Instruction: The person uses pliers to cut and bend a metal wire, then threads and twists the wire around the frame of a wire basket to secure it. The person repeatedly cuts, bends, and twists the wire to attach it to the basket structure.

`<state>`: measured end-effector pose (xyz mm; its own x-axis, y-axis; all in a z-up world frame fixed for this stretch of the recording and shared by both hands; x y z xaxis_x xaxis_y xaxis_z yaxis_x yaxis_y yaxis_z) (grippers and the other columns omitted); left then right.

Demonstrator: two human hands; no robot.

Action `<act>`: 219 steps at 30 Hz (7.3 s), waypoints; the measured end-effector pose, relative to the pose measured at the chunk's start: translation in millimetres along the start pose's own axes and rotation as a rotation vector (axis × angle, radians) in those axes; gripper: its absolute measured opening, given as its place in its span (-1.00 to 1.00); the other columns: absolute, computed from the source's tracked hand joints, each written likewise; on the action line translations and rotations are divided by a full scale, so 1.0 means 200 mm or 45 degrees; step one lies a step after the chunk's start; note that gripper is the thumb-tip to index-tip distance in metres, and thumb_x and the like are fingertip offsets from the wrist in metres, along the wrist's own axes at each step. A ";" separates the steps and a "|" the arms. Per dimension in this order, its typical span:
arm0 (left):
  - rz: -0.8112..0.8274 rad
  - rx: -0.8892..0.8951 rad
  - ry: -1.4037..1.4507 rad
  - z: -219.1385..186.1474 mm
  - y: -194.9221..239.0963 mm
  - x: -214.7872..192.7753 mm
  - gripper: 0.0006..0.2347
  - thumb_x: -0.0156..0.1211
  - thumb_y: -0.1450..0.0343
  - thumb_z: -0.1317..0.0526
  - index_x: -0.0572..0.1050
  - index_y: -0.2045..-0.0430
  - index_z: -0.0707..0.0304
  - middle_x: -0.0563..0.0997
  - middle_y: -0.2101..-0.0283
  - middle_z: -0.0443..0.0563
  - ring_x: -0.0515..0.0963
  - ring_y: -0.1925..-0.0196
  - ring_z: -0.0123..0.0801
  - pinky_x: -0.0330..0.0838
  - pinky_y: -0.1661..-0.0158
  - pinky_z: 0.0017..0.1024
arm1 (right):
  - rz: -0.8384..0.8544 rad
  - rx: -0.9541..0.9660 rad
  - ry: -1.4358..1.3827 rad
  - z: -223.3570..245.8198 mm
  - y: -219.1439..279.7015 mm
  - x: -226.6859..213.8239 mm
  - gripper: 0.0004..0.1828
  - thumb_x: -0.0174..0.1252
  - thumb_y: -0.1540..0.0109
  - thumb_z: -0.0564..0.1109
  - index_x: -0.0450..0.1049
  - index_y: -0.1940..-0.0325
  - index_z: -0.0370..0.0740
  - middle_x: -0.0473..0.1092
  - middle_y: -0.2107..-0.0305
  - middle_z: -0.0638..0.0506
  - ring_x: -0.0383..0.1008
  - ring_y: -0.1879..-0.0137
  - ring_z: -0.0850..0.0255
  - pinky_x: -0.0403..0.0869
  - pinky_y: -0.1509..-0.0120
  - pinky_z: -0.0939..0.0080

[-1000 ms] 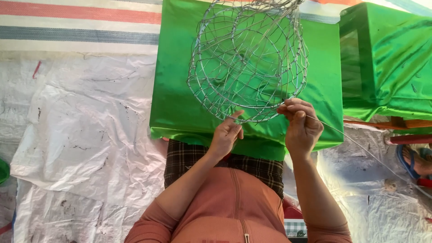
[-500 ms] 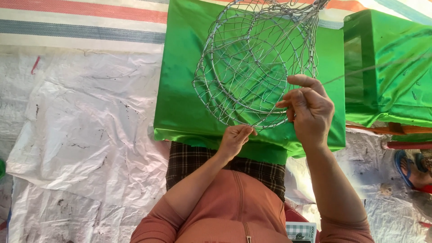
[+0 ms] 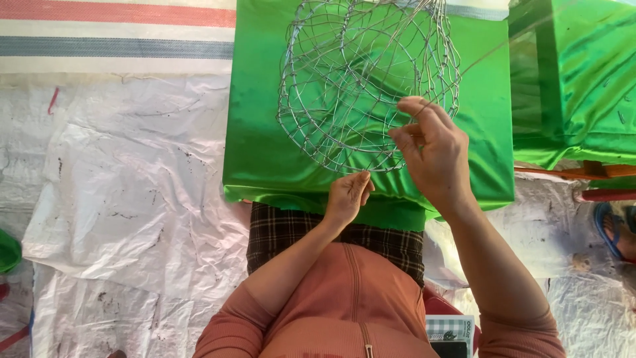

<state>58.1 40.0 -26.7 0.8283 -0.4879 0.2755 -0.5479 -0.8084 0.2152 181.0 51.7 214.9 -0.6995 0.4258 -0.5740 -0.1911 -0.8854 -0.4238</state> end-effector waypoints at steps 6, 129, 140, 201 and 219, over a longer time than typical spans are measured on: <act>0.059 -0.050 -0.113 -0.13 -0.02 -0.01 -0.59 0.08 -0.57 -0.15 0.62 0.39 0.21 0.63 0.60 0.03 0.62 0.50 -0.42 0.54 0.37 -0.44 | -0.008 -0.029 0.192 -0.01 0.09 0.01 -0.79 0.36 -0.30 -0.24 0.55 0.06 -0.44 0.47 0.12 -0.24 0.61 0.21 -0.05 0.62 0.22 0.12; -0.002 -0.455 0.006 -0.29 0.11 -0.05 -0.90 0.20 -0.49 0.28 0.57 0.32 0.36 0.59 0.63 0.14 0.65 0.66 -0.29 0.65 0.55 -0.35 | 0.199 1.341 -0.982 -0.65 1.25 0.55 -0.67 -0.09 -0.44 -0.12 0.47 -0.10 -0.42 0.58 0.47 -0.31 0.21 0.76 0.31 0.24 0.66 0.30; -0.081 -0.419 0.273 -0.23 0.13 -0.19 -0.72 0.08 -0.55 0.05 0.62 0.25 0.28 0.69 0.39 0.18 0.73 0.38 -0.23 0.70 0.32 -0.25 | 0.162 1.201 -1.361 -0.54 0.88 0.69 -0.70 -0.06 -0.44 -0.15 0.44 -0.11 -0.41 0.21 0.80 0.00 0.03 0.83 0.38 0.07 0.70 0.36; 0.062 0.176 -0.816 -0.44 -0.03 -0.16 -0.87 0.20 -0.49 0.24 0.69 0.20 0.12 0.58 0.76 -0.03 0.64 0.60 -0.21 0.55 0.40 -0.41 | 0.475 0.899 -0.398 -0.43 1.20 0.42 -0.62 -0.04 -0.36 -0.16 0.56 -0.21 -0.05 0.67 0.48 0.08 0.65 0.33 0.24 0.60 0.16 0.21; 0.045 0.164 -0.531 -0.05 -0.15 -0.22 -0.84 0.24 -0.45 0.28 0.66 0.16 0.31 0.60 0.74 0.01 0.58 0.70 -0.37 0.49 0.54 -0.53 | 0.451 0.934 -1.365 -0.05 0.67 0.16 -0.64 0.07 -0.22 -0.22 0.56 0.09 -0.63 0.50 0.70 -0.36 0.19 0.89 0.28 0.14 0.84 0.33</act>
Point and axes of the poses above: each hand's wrist, its own y-axis away from the middle knuckle, its own x-axis out of the palm, z = x × y, the point moved 6 cm from there along -y, towards the middle knuckle
